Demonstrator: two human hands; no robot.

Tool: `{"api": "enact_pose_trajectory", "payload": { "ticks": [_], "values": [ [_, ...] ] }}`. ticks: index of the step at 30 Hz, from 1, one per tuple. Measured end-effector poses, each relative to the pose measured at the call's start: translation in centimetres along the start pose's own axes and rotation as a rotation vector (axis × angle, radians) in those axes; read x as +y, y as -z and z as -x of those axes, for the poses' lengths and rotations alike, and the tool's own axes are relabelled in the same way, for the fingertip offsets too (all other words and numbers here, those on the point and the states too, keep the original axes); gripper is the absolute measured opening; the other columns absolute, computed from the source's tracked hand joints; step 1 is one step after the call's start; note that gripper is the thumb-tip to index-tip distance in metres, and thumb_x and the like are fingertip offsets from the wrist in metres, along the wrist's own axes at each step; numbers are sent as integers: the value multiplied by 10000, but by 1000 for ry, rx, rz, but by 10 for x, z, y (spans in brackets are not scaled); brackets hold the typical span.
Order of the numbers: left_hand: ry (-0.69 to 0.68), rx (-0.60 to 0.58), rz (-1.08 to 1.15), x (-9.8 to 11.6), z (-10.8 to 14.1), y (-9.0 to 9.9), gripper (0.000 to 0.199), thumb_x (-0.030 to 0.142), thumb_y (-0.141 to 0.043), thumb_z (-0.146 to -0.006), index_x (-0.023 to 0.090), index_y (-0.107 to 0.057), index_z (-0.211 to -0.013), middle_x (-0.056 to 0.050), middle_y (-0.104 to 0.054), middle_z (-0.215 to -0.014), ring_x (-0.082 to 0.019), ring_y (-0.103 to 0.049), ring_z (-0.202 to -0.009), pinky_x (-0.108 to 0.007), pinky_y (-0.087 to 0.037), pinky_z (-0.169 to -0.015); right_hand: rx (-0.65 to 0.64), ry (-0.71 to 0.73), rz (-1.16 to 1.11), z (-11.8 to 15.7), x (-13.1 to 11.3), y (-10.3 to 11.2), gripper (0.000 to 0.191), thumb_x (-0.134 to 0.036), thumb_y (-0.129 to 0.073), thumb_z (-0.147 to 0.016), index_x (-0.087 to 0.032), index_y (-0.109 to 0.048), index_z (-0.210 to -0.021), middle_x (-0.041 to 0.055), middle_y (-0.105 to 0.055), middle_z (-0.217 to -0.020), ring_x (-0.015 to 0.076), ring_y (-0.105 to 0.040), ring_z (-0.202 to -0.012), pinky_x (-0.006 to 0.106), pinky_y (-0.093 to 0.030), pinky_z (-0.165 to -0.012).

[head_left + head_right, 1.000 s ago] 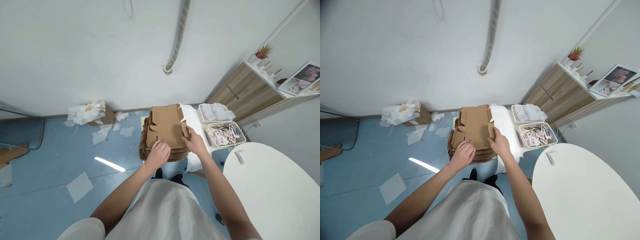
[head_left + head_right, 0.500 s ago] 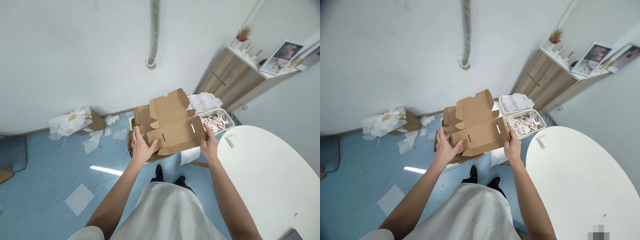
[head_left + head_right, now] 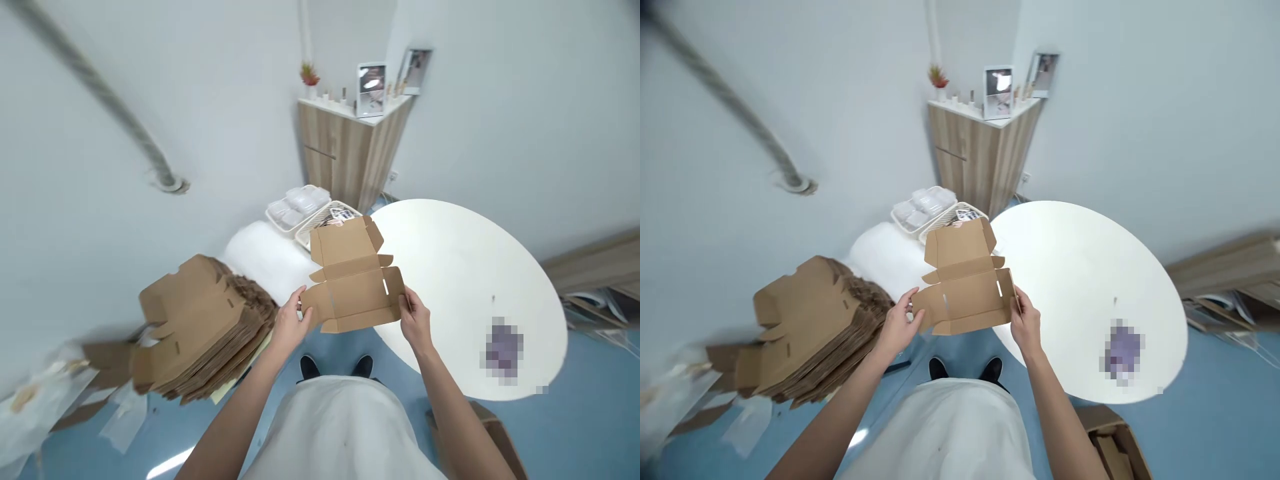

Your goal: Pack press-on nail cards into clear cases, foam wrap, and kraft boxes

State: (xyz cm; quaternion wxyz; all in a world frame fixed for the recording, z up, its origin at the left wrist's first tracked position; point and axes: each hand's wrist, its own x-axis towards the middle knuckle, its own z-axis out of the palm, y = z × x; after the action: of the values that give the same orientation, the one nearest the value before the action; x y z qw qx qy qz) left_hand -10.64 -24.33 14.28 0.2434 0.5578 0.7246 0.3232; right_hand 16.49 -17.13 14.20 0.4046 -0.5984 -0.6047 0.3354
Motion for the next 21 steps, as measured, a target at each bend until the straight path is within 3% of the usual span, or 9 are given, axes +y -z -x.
{"api": "enact_pose_trajectory", "payload": {
  "ticks": [6,11,16,21],
  "values": [
    [-128,-179,-48,52,-16,-85,595,253,-476,-773,181,-256,-1321,-82,-607,-987,-177,-600,-822,-327,-464,-746,-7,-226,26,23,66,76,447,-505,-314,-818,-168,-587,-923,80,-639,-854,209,-562,-761,311,-448,-642],
    [-114,-289,44,82,-36,-136,583,263,-462,-784,182,-241,-1317,-101,-602,-1070,-172,-614,-836,-336,-471,-767,27,-366,-14,41,118,116,424,-469,-299,-812,-159,-587,-837,80,-630,-811,213,-560,-752,322,-449,-641],
    [-94,-387,41,95,-50,-173,547,283,-471,-785,161,-292,-1287,-106,-628,-1026,-168,-620,-791,-348,-467,-765,13,-509,-69,58,147,127,371,-410,-326,-791,-164,-604,-796,77,-644,-811,224,-576,-751,336,-453,-658],
    [-97,-472,14,96,-59,-198,481,324,-460,-799,169,-360,-1244,-98,-638,-997,-167,-613,-822,-342,-458,-776,114,-585,-180,74,168,116,384,-397,-327,-780,-146,-614,-830,71,-643,-757,198,-571,-680,307,-457,-596]
  ]
}}
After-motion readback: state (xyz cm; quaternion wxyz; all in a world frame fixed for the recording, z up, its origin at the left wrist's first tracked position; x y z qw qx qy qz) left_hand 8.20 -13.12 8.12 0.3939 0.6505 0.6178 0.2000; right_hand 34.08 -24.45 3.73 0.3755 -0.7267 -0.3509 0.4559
